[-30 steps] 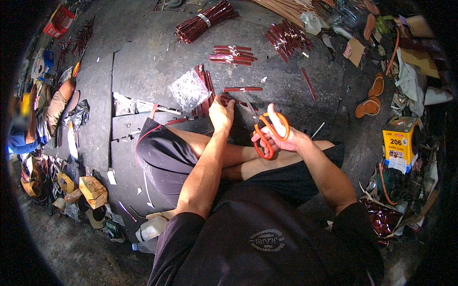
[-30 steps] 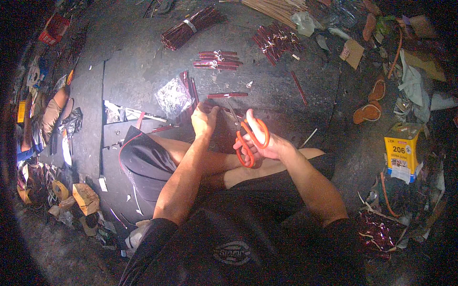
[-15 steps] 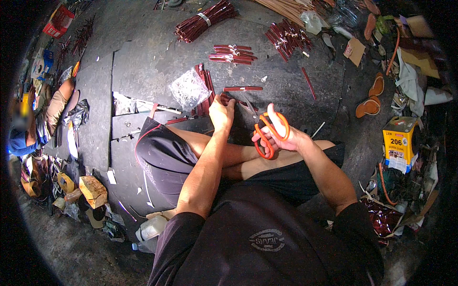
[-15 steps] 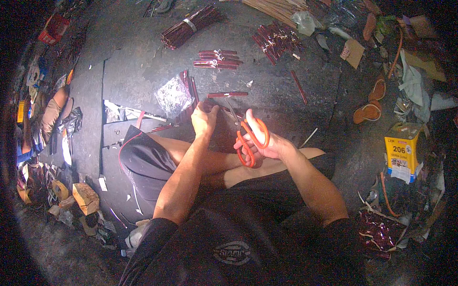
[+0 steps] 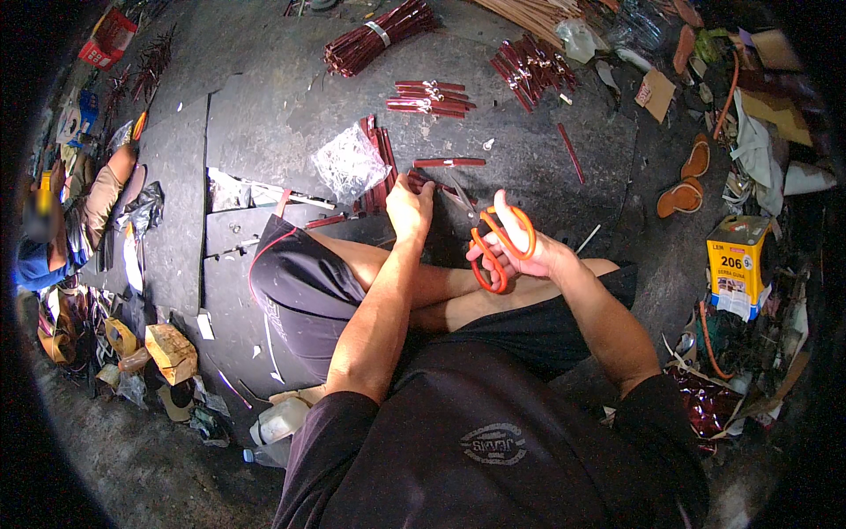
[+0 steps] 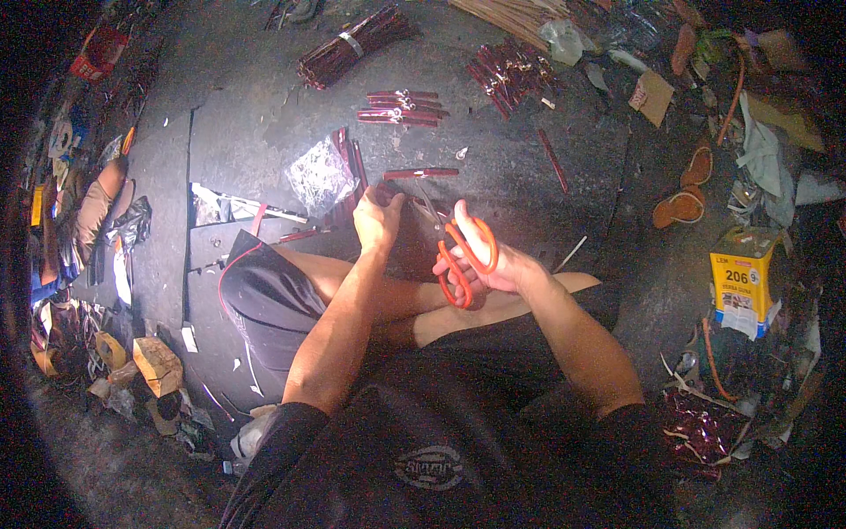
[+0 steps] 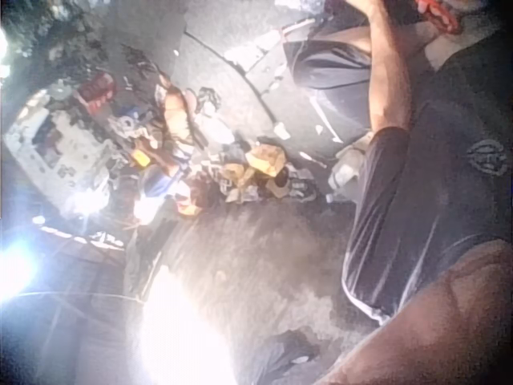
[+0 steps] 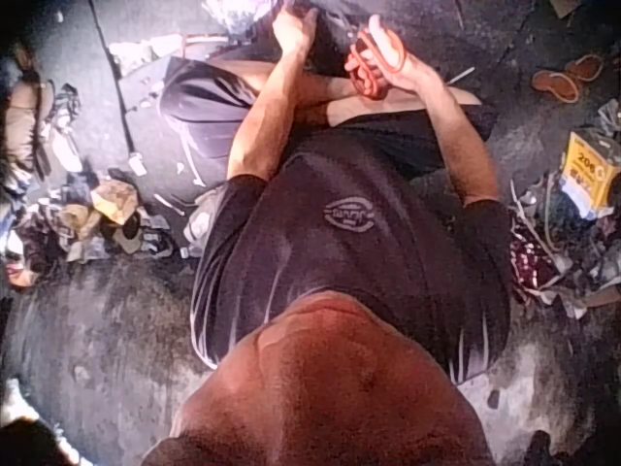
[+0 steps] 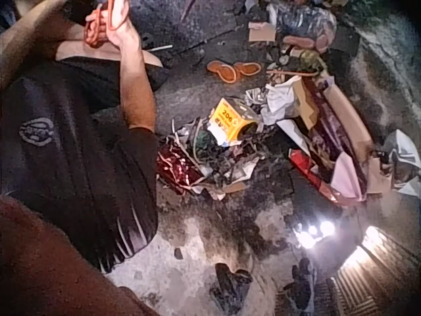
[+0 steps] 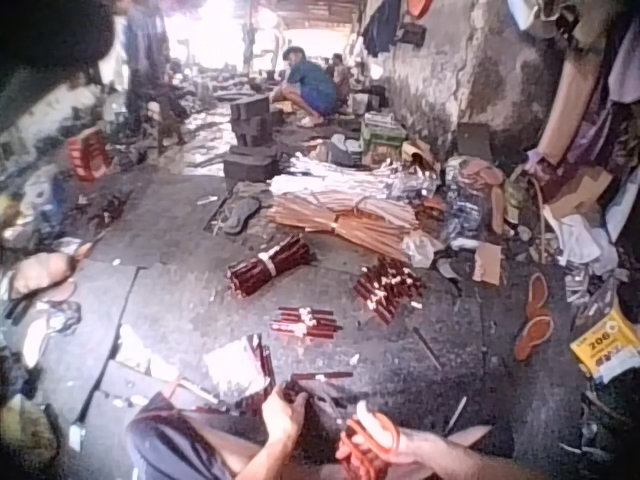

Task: The person sits on the floor and uses red-handled scissors to cut short red sticks. They then insert a small metal ring into each cut stick and place the finished pieces on the floor.

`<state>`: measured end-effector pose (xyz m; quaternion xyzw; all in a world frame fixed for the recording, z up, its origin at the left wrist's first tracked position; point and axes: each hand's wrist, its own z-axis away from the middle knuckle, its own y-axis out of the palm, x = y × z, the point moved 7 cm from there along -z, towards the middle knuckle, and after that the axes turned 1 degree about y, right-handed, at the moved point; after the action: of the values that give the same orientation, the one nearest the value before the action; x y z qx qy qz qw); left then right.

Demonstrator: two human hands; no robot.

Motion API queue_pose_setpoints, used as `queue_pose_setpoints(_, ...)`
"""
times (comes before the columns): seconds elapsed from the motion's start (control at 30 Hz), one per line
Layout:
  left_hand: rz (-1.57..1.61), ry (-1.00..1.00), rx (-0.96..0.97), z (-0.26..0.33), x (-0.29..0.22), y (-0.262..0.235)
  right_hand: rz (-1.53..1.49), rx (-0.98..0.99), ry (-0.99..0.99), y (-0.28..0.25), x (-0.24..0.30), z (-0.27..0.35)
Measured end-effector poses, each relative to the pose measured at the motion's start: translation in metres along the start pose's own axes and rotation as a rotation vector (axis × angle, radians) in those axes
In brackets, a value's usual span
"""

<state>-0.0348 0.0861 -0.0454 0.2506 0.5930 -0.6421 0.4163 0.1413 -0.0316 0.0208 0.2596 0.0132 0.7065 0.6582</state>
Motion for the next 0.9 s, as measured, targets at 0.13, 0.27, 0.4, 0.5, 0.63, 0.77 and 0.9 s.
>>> queue_pose_setpoints(0.13,0.008,0.032,-0.041,-0.001,0.002,0.0,-0.001,0.016,0.061,0.003,0.01,0.001)
queue_pose_setpoints(0.27,0.014,0.042,-0.045,0.001,-0.005,-0.003,-0.073,0.099,0.172,0.001,0.024,-0.001)
queue_pose_setpoints(0.4,0.023,0.018,-0.034,-0.001,-0.003,-0.002,-0.057,0.131,0.203,0.002,0.038,-0.006)
queue_pose_setpoints(0.5,0.0,-0.005,-0.031,0.0,-0.004,-0.002,-0.003,0.107,0.253,-0.001,0.046,-0.008)
queue_pose_setpoints(0.63,-0.037,0.004,-0.06,0.003,-0.005,-0.003,0.112,0.119,0.289,0.005,0.06,-0.008)
queue_pose_setpoints(0.77,-0.008,-0.001,-0.051,0.006,-0.002,0.004,0.113,0.11,0.35,-0.001,0.055,-0.026)
queue_pose_setpoints(0.9,-0.039,0.077,-0.08,0.003,0.008,0.01,0.113,0.01,0.286,0.01,0.044,-0.032)
